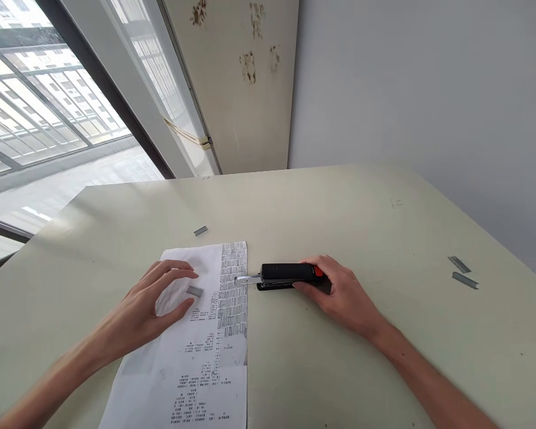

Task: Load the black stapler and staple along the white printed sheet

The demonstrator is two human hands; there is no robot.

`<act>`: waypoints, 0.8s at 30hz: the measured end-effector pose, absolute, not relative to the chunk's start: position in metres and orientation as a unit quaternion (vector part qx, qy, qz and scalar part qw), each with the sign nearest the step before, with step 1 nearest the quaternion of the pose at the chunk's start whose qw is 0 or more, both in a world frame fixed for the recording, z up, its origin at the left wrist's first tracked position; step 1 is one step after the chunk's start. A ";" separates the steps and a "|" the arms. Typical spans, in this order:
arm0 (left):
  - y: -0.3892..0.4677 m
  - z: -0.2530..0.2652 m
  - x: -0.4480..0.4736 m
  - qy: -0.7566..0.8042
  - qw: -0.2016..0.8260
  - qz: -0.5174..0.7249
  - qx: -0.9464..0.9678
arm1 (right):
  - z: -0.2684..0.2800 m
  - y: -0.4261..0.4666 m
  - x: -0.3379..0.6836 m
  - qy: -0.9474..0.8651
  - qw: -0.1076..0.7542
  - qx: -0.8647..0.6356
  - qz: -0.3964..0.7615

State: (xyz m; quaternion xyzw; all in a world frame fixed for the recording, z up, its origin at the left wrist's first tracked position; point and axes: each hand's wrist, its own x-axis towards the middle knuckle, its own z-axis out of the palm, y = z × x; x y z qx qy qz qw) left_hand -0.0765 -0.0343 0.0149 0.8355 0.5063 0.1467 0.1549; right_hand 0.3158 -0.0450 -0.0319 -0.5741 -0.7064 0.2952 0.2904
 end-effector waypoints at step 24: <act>-0.030 0.015 -0.072 0.523 0.210 0.140 0.814 | -0.031 -0.047 0.316 -0.709 0.279 -0.580 0.289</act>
